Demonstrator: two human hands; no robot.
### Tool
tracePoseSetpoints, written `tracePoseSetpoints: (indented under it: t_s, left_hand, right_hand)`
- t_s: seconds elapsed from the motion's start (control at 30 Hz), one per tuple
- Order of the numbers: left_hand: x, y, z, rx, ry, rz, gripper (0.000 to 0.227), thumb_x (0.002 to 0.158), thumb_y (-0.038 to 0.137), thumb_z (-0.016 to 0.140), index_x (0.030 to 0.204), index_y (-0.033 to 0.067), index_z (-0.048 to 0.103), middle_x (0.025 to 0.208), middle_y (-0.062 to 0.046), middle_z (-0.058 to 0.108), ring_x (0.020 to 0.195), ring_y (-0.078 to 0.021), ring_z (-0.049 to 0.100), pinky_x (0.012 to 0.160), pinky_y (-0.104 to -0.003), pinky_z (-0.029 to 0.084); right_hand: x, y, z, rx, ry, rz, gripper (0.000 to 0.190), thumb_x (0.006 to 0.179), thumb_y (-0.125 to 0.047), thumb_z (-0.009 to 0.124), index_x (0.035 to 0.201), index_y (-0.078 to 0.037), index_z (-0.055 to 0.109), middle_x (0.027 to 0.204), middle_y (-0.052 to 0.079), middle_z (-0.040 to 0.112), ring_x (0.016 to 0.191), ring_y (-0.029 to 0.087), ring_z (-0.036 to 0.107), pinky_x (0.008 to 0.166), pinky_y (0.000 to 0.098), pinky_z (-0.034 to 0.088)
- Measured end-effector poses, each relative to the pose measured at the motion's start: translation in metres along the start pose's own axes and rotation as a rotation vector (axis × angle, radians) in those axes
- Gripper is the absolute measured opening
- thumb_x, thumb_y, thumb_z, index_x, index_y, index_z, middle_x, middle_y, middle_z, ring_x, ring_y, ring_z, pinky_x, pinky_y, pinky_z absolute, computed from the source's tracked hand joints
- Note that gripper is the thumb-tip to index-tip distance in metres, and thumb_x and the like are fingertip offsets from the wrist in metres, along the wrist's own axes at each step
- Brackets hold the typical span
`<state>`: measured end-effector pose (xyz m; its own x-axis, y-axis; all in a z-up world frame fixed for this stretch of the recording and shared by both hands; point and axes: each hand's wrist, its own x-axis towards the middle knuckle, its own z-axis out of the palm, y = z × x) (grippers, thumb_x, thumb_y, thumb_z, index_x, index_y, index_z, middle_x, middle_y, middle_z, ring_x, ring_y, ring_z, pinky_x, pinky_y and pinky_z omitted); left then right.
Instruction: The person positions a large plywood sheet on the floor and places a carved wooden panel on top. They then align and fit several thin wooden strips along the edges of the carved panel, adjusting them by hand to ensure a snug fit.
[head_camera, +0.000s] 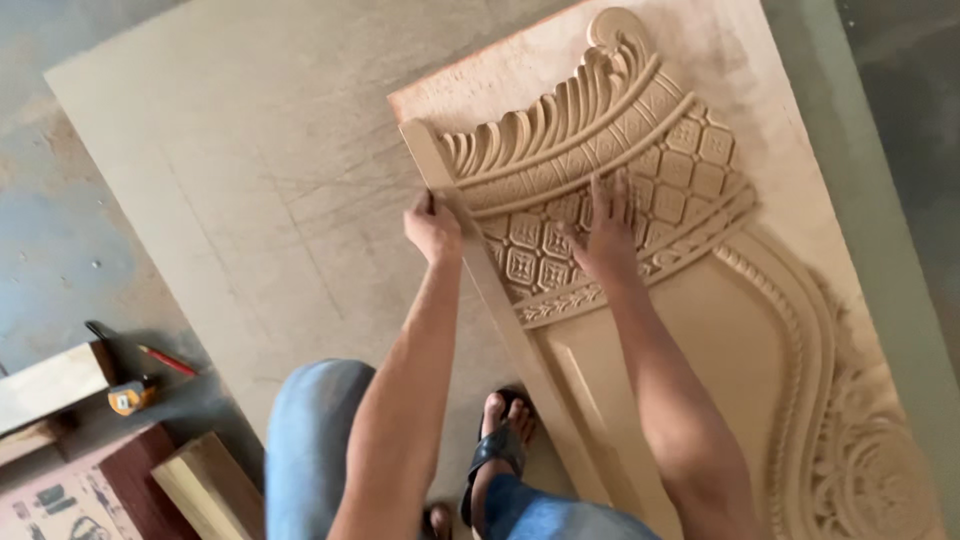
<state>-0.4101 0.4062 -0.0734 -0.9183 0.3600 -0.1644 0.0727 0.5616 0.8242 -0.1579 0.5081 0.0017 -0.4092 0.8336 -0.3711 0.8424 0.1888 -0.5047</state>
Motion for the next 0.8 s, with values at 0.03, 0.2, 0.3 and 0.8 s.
tracePoseSetpoints:
  t_s: [0.03, 0.2, 0.3, 0.8]
  left_hand:
    - [0.006, 0.003, -0.002, 0.028, 0.064, 0.047, 0.020, 0.092, 0.006, 0.070, 0.109, -0.0005, 0.077, 0.096, -0.017, 0.077, 0.083, -0.0201, 0.072, 0.079, -0.034, 0.056]
    - [0.030, 0.025, -0.007, -0.006, -0.026, -0.220, 0.022, 0.087, 0.014, 0.077, 0.105, 0.0024, 0.078, 0.092, -0.017, 0.079, 0.080, -0.0228, 0.076, 0.078, -0.035, 0.058]
    - [0.036, 0.029, -0.011, 0.040, -0.042, -0.179, 0.021, 0.081, 0.014, 0.080, 0.099, 0.0040, 0.080, 0.088, -0.019, 0.078, 0.078, -0.0260, 0.076, 0.078, -0.037, 0.058]
    - [0.047, 0.051, -0.023, 0.234, -0.215, -0.137, 0.018, 0.078, 0.020, 0.080, 0.090, 0.0057, 0.080, 0.081, -0.022, 0.073, 0.078, -0.0400, 0.072, 0.075, -0.046, 0.056]
  right_hand:
    - [0.009, -0.003, 0.005, -0.093, 0.009, -0.025, 0.100, 0.091, -0.064, 0.062, 0.165, -0.016, 0.016, 0.172, 0.019, -0.005, 0.158, 0.044, 0.008, 0.121, 0.0554, 0.025]
    - [0.040, -0.007, 0.012, -0.287, 0.070, -0.112, 0.103, 0.096, -0.074, 0.056, 0.168, -0.013, 0.014, 0.171, 0.025, -0.012, 0.159, 0.044, -0.005, 0.126, 0.0621, 0.009]
    - [0.048, -0.007, 0.009, -0.302, 0.022, -0.126, 0.107, 0.093, -0.073, 0.057, 0.167, -0.010, 0.011, 0.168, 0.028, -0.014, 0.157, 0.048, -0.008, 0.124, 0.0643, 0.007]
    - [0.051, 0.000, 0.011, -0.252, 0.040, -0.106, 0.113, 0.085, -0.070, 0.069, 0.169, -0.018, 0.014, 0.172, 0.024, -0.008, 0.159, 0.048, -0.001, 0.124, 0.0683, 0.011]
